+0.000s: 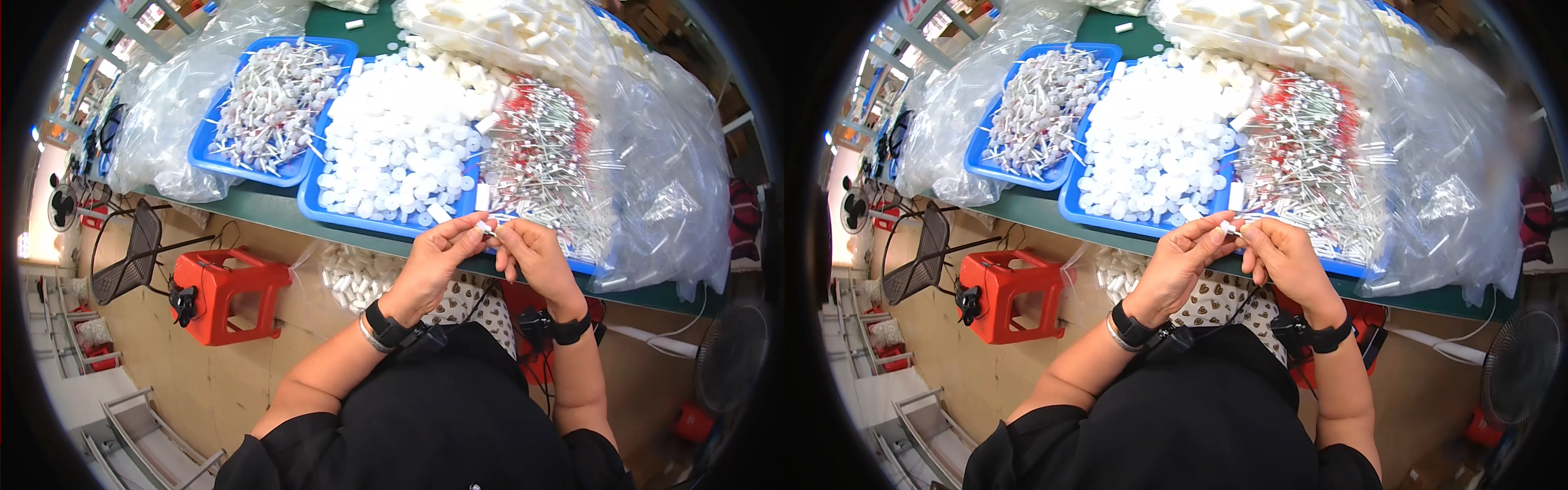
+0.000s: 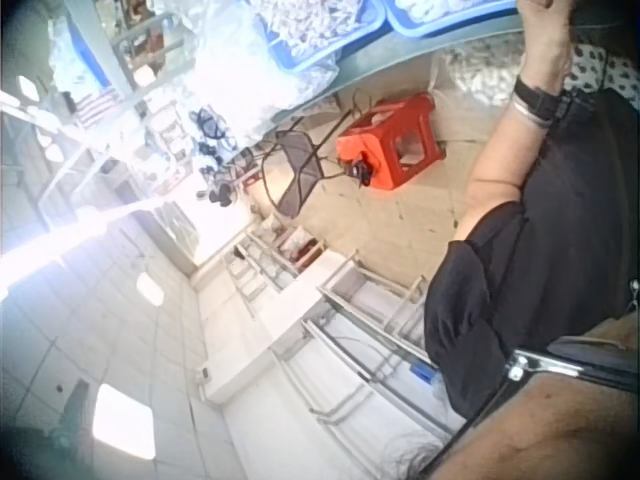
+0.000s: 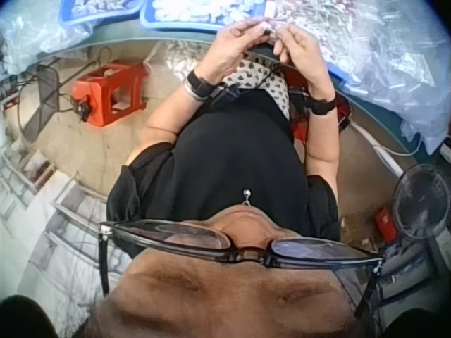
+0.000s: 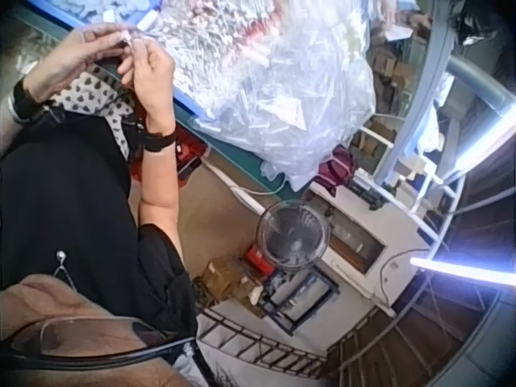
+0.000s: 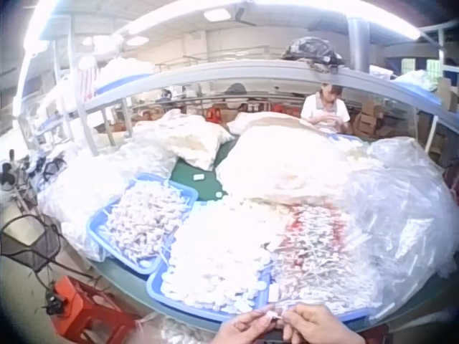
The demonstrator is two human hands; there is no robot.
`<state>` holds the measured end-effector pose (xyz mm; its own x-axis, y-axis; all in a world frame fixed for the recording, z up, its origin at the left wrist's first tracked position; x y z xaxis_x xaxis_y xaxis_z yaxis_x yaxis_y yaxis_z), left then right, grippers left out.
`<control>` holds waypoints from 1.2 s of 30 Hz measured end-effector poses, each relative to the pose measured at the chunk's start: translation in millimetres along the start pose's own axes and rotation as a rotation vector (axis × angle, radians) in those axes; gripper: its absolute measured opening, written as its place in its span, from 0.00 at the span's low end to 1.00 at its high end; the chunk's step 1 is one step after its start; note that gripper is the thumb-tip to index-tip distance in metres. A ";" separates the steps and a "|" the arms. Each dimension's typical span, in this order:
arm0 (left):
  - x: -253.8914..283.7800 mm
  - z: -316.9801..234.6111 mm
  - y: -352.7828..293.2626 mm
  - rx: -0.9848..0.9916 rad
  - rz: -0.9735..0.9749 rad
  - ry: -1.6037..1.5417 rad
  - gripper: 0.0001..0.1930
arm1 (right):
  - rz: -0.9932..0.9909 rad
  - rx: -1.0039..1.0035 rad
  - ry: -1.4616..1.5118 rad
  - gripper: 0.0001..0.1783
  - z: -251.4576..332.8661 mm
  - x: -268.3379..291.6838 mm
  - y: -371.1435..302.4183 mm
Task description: The person sits at a table and repeatedly picks up small white plastic caps and thin metal rods. They insert the metal rods into the caps and place the assembled units into a blue tray. The process is repetitive and involves handling small parts by hand.
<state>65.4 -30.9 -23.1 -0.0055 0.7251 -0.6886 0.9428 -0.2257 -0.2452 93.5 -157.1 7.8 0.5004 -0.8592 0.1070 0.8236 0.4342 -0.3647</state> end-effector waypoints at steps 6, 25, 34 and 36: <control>37.3 -89.3 6.7 -0.341 -0.150 0.163 0.16 | -0.222 0.217 -0.021 0.15 13.1 16.8 0.9; -7.7 -92.2 21.4 -0.753 -0.022 1.641 0.15 | -0.534 0.679 -1.375 0.12 45.1 27.0 7.3; 1.0 -94.5 26.5 -0.752 -0.042 1.643 0.10 | -0.529 0.706 -1.248 0.08 58.6 24.6 3.8; 1.7 -96.7 29.1 -0.768 -0.044 1.635 0.10 | -0.524 0.725 -1.329 0.07 61.0 21.6 9.2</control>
<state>125.0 26.7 34.5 -0.1812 0.6687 0.7212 0.8811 -0.2154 0.4210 128.1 -155.2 63.2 -0.3176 -0.2813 0.9056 0.7242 0.5445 0.4231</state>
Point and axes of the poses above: each hand's wrist, its own y-axis towards the middle knuckle, its own x-axis out of the back of the hand, z = x × y, the point moved 8 cm from there along y, towards the middle knuckle, and after that the axes turned 4 degrees about -y, right-handed, at the moved point
